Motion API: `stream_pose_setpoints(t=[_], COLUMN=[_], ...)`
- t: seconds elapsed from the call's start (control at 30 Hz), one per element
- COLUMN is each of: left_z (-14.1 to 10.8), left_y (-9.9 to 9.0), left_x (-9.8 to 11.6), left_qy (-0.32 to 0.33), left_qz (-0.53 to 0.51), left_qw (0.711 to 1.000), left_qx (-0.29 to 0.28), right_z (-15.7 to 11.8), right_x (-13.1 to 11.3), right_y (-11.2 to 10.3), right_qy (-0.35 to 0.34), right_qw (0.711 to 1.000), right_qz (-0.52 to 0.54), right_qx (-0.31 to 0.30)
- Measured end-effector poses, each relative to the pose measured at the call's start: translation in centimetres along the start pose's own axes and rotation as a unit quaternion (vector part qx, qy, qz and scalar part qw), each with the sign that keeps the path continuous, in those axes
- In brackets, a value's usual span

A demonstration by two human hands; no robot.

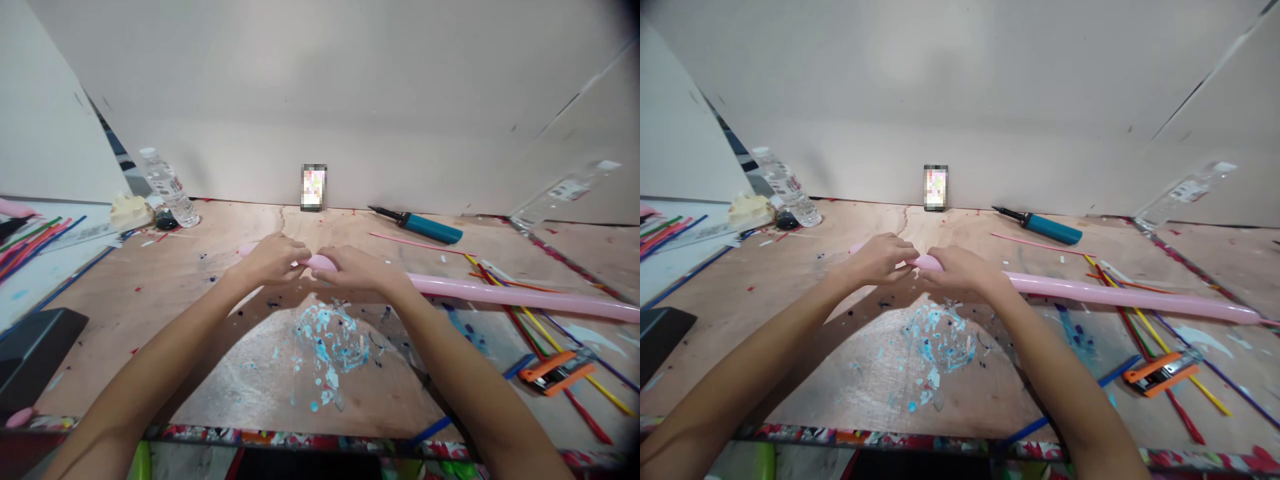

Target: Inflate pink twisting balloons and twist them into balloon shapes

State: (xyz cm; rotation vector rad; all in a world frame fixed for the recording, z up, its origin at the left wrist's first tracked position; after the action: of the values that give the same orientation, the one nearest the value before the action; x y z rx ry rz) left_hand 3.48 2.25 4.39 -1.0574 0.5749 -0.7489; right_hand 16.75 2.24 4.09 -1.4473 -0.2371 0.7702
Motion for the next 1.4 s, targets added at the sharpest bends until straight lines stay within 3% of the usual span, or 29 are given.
stream_pose_setpoints(t=[0.2,0.53,0.87,1.1,1.27,1.4], left_z=[0.0,-1.1,-0.9,-1.3,-1.3,-0.7], left_y=[0.3,1.1,2.1,3.3,2.1,1.1], left_x=[-0.5,-3.2,-2.2,-2.2,-2.6,-1.3], left_qy=[-0.012,-0.162,-0.129,-0.138,-0.130,-0.103], left_qz=[-0.006,0.053,0.046,0.031,0.006,-0.018], left_qw=[1.000,0.982,0.988,0.983,0.985,0.991], left_qx=[-0.006,-0.083,-0.079,-0.120,-0.112,-0.079], right_z=[-0.2,0.0,1.0,1.2,1.4,1.4], right_x=[0.1,1.2,1.8,1.7,1.8,0.7], right_y=[0.0,-0.2,0.7,1.0,1.6,2.0], right_qy=[0.017,0.056,0.060,0.044,0.047,0.044], right_qw=[1.000,0.993,0.974,0.970,0.969,0.972], right_qz=[0.003,-0.098,-0.201,-0.221,-0.233,-0.223], right_qx=[-0.010,0.045,0.091,0.090,0.069,0.058])
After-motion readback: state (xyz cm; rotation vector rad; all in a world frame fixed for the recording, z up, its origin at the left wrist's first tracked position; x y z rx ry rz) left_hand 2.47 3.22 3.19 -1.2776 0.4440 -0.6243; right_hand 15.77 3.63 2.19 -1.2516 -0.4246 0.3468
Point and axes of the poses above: each hand's wrist, its own z-axis towards the middle knuckle, its own y-axis out of the palm, x = y × z, the point moved 6 cm from there along z, towards the middle knuckle, and after that the axes turned 9 degrees about x, right-handed, at the moved point
